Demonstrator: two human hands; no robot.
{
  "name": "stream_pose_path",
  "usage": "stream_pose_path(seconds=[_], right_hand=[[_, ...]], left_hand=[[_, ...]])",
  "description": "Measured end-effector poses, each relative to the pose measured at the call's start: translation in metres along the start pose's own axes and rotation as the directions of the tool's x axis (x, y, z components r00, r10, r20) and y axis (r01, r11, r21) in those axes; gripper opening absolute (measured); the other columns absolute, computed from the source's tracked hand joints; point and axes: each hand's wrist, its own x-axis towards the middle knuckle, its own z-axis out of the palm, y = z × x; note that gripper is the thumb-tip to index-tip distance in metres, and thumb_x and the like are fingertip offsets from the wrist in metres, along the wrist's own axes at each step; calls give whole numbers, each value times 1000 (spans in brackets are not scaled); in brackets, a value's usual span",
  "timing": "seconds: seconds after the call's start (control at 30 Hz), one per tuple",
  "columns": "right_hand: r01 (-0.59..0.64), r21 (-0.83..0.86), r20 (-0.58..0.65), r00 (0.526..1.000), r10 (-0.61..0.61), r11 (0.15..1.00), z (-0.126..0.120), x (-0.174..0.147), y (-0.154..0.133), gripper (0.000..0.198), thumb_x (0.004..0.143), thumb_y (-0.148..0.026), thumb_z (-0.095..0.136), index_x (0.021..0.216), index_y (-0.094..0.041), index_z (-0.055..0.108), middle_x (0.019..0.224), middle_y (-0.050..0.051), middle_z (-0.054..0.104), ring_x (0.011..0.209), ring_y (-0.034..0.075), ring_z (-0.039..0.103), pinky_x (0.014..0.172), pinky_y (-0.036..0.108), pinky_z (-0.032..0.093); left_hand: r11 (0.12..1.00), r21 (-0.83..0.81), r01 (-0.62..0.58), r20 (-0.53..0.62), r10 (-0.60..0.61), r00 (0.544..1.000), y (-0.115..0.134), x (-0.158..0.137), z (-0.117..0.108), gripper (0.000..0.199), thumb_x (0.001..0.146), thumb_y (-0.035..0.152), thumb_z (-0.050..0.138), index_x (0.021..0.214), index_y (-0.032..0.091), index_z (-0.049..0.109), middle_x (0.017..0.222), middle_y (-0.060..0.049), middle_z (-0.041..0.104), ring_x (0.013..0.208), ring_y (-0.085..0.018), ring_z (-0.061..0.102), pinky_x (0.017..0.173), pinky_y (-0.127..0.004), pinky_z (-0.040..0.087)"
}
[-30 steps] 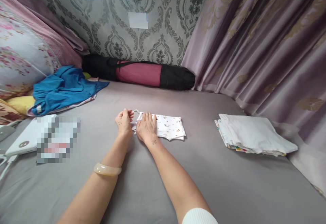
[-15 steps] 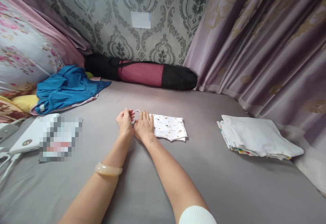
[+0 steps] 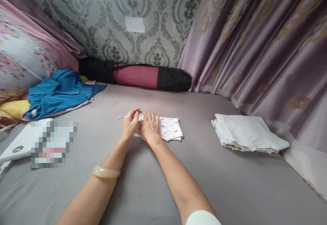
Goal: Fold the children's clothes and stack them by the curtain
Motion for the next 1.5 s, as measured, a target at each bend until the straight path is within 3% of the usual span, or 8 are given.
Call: stream_pose_path(seconds=[0.07,0.13,0.23,0.3,0.5,0.73,0.93,1.5], right_hand=[[-13,-25,3,1000,13,1000,-4,-6,13,52,100,-26,24,148,-9,36,155,14,32,146,28,21,118,52,6],[-29,-33,-13,1000,29,999,-4,-11,24,52,100,-26,24,147,-11,38,155,13,33,146,28,21,118,52,5],[-61,-23,-36,998,60,998,-1,-15,34,51,99,-27,25,146,-12,41,155,12,35,145,26,24,118,50,7],[-70,-13,-36,997,70,997,2,-17,37,51,99,-28,25,146,-13,41,155,11,35,144,25,25,118,48,10],[-70,-15,-45,997,69,997,6,-17,38,51,100,-28,24,146,-14,40,154,10,36,144,23,25,118,46,11],[-71,23,-64,995,72,997,6,-21,43,52,100,-30,24,146,-14,40,155,10,35,145,22,24,118,44,13],[-177,10,-106,978,177,984,2,-25,49,53,100,-32,26,147,-11,38,156,13,32,146,24,23,118,46,9],[-258,20,-80,963,259,966,1,-28,53,54,100,-32,23,147,-9,39,155,14,34,145,26,23,118,49,8]], left_hand=[[969,180,-171,159,143,977,-4,-5,5,32,88,22,42,114,18,61,109,-11,70,102,-22,65,92,-38,49],[878,337,-339,329,227,917,-6,-10,8,36,86,14,40,116,18,60,114,-13,68,113,-25,60,99,-43,45],[717,493,-493,526,206,825,-7,-15,10,39,86,9,37,116,17,60,115,-13,67,122,-27,54,106,-48,38],[641,554,-531,582,158,797,-7,-17,10,40,87,9,36,120,17,58,122,-14,65,125,-28,52,108,-48,36],[568,626,-534,611,68,789,-6,-18,11,43,92,15,35,132,17,52,140,-12,54,133,-28,45,111,-48,33],[571,633,-522,588,84,805,-5,-20,12,39,94,18,35,128,17,55,138,-13,56,132,-28,46,111,-48,34],[579,629,-518,542,151,827,-5,-24,21,39,99,28,30,126,16,55,135,-13,58,135,-29,44,111,-47,31],[541,666,-514,566,83,820,-2,-26,25,42,99,33,29,131,18,52,141,-12,53,137,-29,40,113,-49,27]])
